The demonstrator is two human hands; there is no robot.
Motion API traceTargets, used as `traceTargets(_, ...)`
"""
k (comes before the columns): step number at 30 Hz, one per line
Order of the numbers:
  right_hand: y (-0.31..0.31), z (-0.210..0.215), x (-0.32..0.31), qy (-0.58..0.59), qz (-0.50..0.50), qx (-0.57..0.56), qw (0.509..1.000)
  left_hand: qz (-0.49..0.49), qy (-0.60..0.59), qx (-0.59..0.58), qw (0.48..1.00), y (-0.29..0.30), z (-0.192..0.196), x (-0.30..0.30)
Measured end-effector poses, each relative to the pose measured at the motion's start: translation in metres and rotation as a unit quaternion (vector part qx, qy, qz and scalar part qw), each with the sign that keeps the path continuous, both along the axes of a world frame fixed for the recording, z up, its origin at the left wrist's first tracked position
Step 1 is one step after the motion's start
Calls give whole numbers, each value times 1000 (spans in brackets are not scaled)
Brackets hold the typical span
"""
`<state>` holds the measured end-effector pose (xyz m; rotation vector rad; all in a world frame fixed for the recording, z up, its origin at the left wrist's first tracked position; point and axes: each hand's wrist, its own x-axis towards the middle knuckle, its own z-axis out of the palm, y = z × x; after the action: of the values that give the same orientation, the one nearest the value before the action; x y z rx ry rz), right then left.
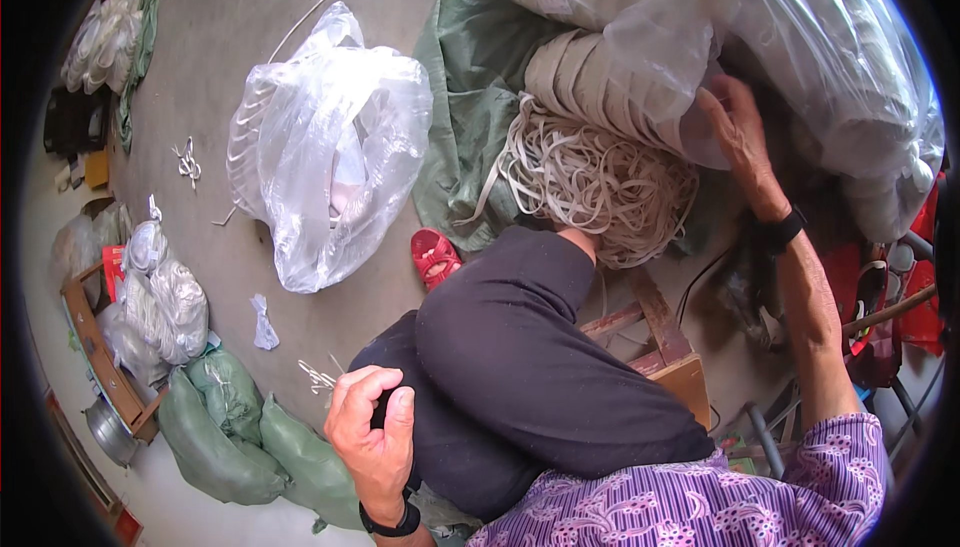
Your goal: The person is lacing a white sneaker while sitting in a shoe manufacturing workshop.
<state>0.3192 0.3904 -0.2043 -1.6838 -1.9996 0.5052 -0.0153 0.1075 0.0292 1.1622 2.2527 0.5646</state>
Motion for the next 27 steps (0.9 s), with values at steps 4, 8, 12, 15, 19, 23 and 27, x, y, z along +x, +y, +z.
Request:
traceTargets(4, -20, -67, -52, 200, -50, -159, 965, -28, -27, 23, 999, 1, -10, -1)
traceTargets(8, -7, -109, -79, 136, -85, -109, 981, -17, -59, 21, 998, 1, -4, -3)
traceTargets(12, -15, -67, -66, 159, -42, -168, 972, 30, -138, 41, 989, -8, -2, -23)
traceTargets(15, -27, -27, -37, 28, -19, 46, 998, 84, -163, 118, 976, -9, -4, -47)
traceTargets(19, -69, 30, -68, 56, 206, -58, 975, 156, -129, 68, 977, -9, -32, -85)
traceTargets(23, -90, -15, -80, -152, 226, -10, 962, 219, -217, 24, 951, 2, -114, -123)
traceTargets(27, -89, -23, -94, -92, 256, -151, 951, 128, -133, 4, 983, 21, -194, -157)
